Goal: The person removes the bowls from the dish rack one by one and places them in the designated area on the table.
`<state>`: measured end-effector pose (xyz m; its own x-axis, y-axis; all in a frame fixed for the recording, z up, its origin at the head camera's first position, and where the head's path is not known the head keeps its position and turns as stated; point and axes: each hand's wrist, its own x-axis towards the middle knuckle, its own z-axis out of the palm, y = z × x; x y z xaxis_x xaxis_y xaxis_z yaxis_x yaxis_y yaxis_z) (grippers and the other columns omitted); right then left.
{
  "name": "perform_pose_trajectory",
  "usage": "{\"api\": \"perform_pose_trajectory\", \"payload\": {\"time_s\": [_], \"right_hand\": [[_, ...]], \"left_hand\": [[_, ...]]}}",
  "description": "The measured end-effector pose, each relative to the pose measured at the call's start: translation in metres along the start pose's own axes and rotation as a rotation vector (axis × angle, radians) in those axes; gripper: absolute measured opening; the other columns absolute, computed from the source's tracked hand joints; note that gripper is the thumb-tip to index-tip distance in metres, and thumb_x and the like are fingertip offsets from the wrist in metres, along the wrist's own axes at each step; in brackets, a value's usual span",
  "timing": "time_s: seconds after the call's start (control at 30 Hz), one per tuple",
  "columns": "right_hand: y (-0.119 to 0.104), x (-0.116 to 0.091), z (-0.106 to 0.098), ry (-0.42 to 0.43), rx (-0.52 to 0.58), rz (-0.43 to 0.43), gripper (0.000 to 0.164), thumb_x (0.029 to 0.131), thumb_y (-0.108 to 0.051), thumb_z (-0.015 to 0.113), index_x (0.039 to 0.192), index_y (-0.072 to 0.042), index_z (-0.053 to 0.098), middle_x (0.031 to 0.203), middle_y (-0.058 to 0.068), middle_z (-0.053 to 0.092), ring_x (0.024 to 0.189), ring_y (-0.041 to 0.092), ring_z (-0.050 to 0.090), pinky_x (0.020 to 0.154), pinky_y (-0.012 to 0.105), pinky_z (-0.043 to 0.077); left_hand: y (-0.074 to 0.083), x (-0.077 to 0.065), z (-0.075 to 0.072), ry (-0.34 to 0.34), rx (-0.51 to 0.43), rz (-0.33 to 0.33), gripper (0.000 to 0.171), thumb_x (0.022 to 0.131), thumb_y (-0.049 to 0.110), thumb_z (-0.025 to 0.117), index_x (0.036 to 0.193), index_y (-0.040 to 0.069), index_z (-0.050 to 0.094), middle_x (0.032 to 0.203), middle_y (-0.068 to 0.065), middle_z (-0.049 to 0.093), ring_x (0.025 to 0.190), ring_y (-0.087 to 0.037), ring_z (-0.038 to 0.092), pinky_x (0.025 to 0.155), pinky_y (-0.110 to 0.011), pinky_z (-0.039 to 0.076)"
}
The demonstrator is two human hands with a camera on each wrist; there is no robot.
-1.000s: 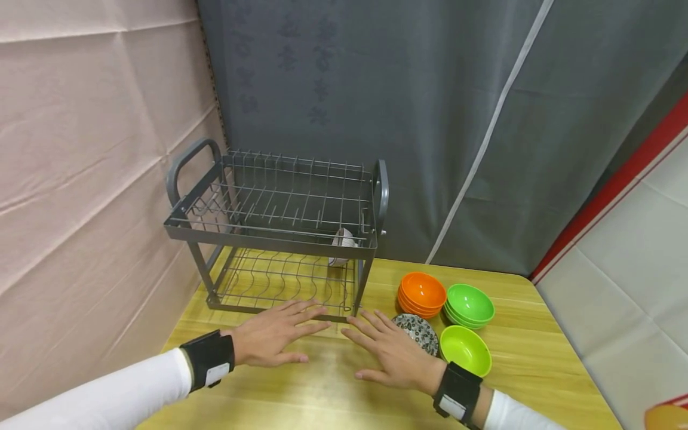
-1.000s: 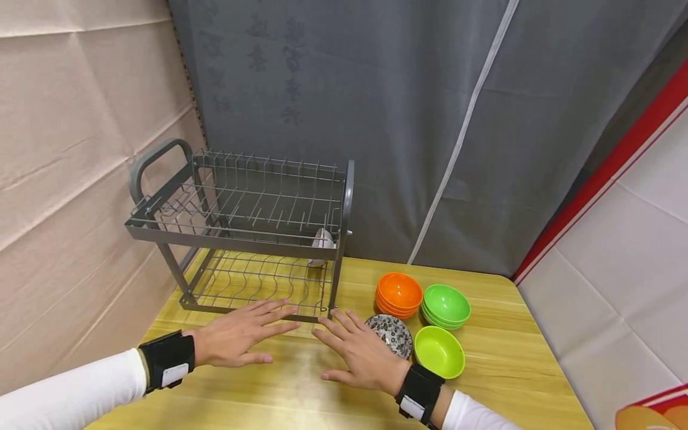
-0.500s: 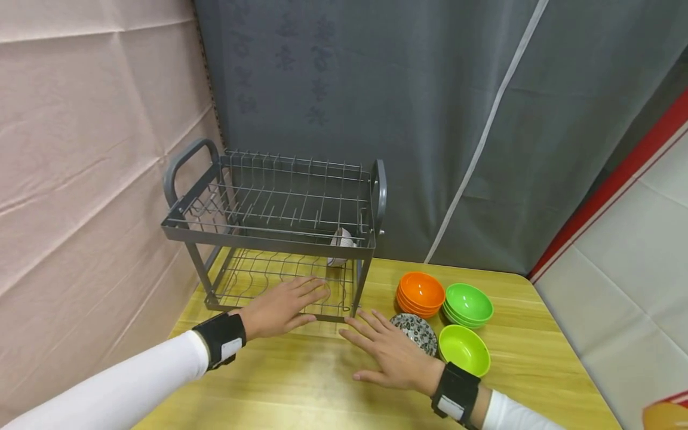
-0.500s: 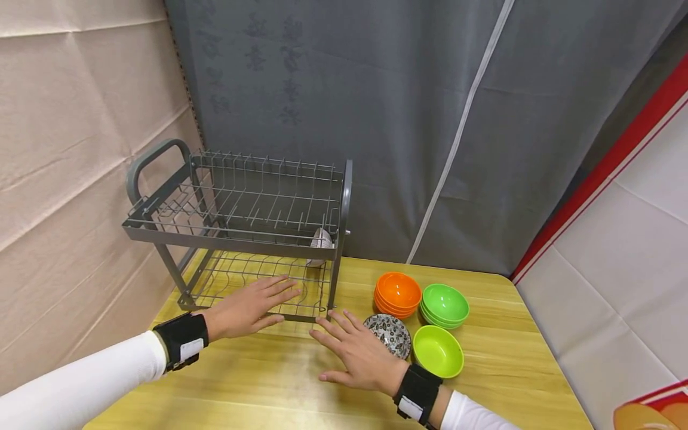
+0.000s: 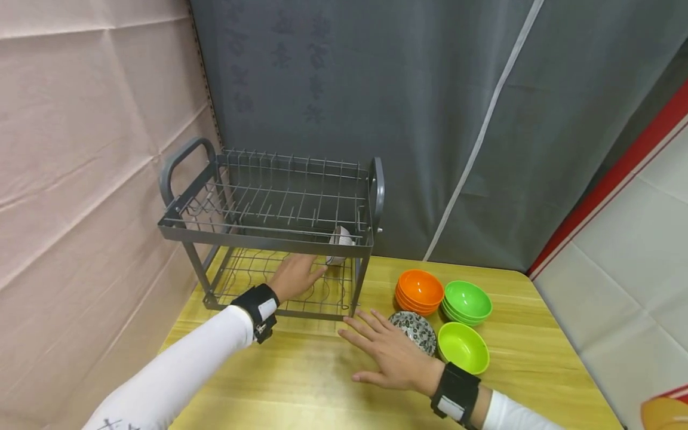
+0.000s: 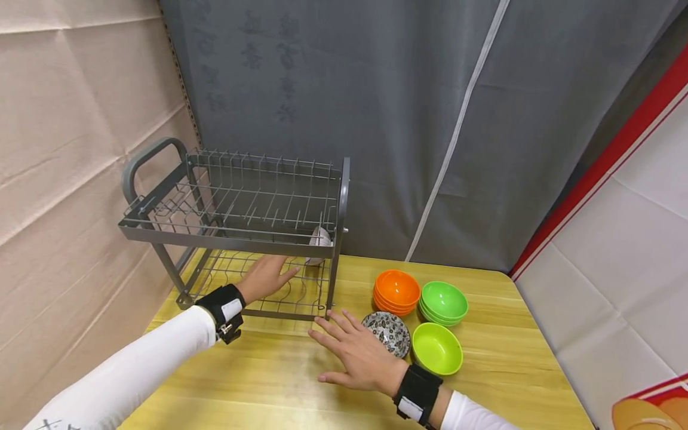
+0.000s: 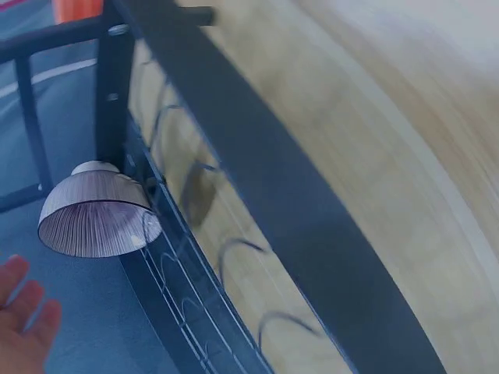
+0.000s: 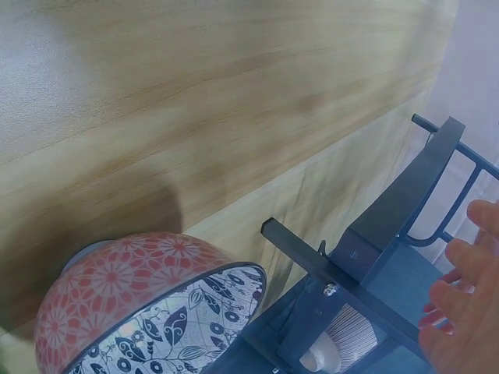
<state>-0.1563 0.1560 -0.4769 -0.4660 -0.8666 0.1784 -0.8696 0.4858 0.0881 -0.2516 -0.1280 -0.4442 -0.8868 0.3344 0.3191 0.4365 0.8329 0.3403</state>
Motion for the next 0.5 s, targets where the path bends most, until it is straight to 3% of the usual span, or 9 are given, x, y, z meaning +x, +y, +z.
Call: {"api": "perform_pose_trajectory", "payload": {"time_s": [0.07,0.2,0.3,0.5], "right_hand": [[0.0,0.0,0.0,0.008,-0.002,-0.003,0.082,0.096,-0.072,0.041,0.161,-0.024,0.028,0.166,0.006,0.034,0.154,0.033,0.031,0.124,0.052,0.031],[0.001,-0.001,0.001,0.019,-0.004,-0.007,0.082,0.096,-0.072,0.044,0.161,-0.023,0.03,0.165,0.006,0.034,0.153,0.033,0.032,0.124,0.052,0.031],[0.002,-0.002,0.002,0.017,0.003,-0.004,0.082,0.096,-0.072,0.043,0.161,-0.023,0.03,0.165,0.006,0.035,0.153,0.033,0.033,0.124,0.052,0.031],[0.003,-0.005,0.003,0.011,0.019,0.01,0.081,0.097,-0.073,0.039,0.161,-0.025,0.028,0.166,0.004,0.035,0.153,0.031,0.032,0.124,0.052,0.032]], "left_hand": [[0.001,0.007,0.004,0.003,-0.085,-0.066,0.05,0.102,0.029,0.061,0.147,0.009,0.051,0.139,-0.018,0.063,0.104,-0.034,0.071,0.083,-0.049,0.06],[0.002,0.019,0.011,-0.014,-0.238,-0.164,0.052,0.102,0.025,0.06,0.149,0.006,0.048,0.148,-0.02,0.055,0.123,-0.038,0.063,0.098,-0.054,0.055],[0.003,0.028,0.018,-0.004,-0.281,-0.183,0.05,0.103,0.021,0.059,0.146,-0.002,0.05,0.148,-0.024,0.054,0.135,-0.04,0.054,0.111,-0.053,0.048],[0.01,0.044,0.03,0.052,-0.326,-0.17,0.044,0.103,0.016,0.057,0.137,-0.012,0.054,0.141,-0.031,0.056,0.131,-0.045,0.055,0.112,-0.054,0.046]]}}
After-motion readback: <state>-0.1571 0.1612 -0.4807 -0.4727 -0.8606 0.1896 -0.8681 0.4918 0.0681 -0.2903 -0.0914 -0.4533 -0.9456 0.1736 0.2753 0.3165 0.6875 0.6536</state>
